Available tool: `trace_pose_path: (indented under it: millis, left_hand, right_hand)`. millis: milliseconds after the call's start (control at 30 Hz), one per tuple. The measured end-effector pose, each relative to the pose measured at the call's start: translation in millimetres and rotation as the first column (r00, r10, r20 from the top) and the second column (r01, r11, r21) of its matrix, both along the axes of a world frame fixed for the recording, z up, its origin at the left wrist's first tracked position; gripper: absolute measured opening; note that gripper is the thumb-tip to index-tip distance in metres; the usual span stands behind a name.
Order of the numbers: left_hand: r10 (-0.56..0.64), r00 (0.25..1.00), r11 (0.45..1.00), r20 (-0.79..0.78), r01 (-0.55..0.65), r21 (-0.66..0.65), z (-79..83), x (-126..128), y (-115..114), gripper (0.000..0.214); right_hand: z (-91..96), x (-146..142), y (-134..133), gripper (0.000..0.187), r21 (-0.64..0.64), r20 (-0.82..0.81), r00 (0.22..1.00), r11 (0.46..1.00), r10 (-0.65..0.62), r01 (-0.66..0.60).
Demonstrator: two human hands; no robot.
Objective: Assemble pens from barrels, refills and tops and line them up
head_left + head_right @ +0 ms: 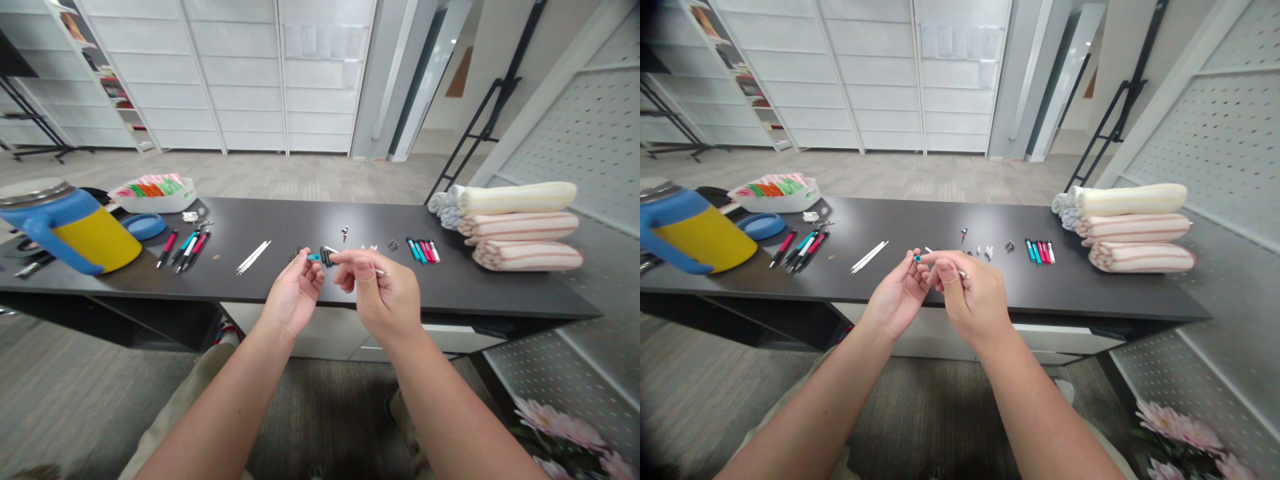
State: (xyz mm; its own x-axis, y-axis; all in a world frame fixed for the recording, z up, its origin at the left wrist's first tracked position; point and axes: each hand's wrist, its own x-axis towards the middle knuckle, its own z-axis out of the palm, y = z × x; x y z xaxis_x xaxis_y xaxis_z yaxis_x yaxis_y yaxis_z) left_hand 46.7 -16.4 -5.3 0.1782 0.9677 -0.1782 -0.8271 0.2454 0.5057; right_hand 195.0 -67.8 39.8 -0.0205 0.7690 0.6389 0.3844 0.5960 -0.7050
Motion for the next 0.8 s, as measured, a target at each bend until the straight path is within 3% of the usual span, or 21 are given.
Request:
trace_pose_path:
  millis: [167, 467, 633, 700, 800]
  left_hand:
    - [-0.021, 0.999, 0.998, -0.05, 0.023, 0.052, -6.7, -0.3, 1.0, 0.024]
    - [-0.035, 0.996, 0.996, -0.079, 0.041, 0.084, -9.1, 2.7, -1.1, 0.027]
    - [-0.036, 0.998, 0.997, -0.05, 0.039, 0.068, -7.5, 2.5, -0.4, 0.021]
    - [-0.015, 0.999, 0.999, -0.039, 0.016, 0.043, -5.8, 1.3, 0.2, 0.019]
    - [0.006, 0.999, 0.999, -0.039, -0.005, 0.034, -2.8, -0.3, 0.6, 0.016]
  right_hand:
    - [1.1, -1.4, -1.6, 0.043, -0.027, -0.057, 0.997, 0.999, 0.041, -0.043]
    - [-2.2, -2.3, 6.4, 0.036, -0.067, 0.144, 0.989, 0.997, 0.032, -0.022]
    - [-5.4, -4.9, 12.1, 0.028, -0.165, 0.018, 0.999, 0.986, 0.027, -0.023]
    - [-5.8, -4.4, 13.7, 0.031, -0.152, -0.053, 0.999, 0.988, 0.006, -0.014]
    - [-4.5, -1.1, 14.4, 0.019, -0.11, -0.016, 0.998, 0.992, -0.06, 0.058]
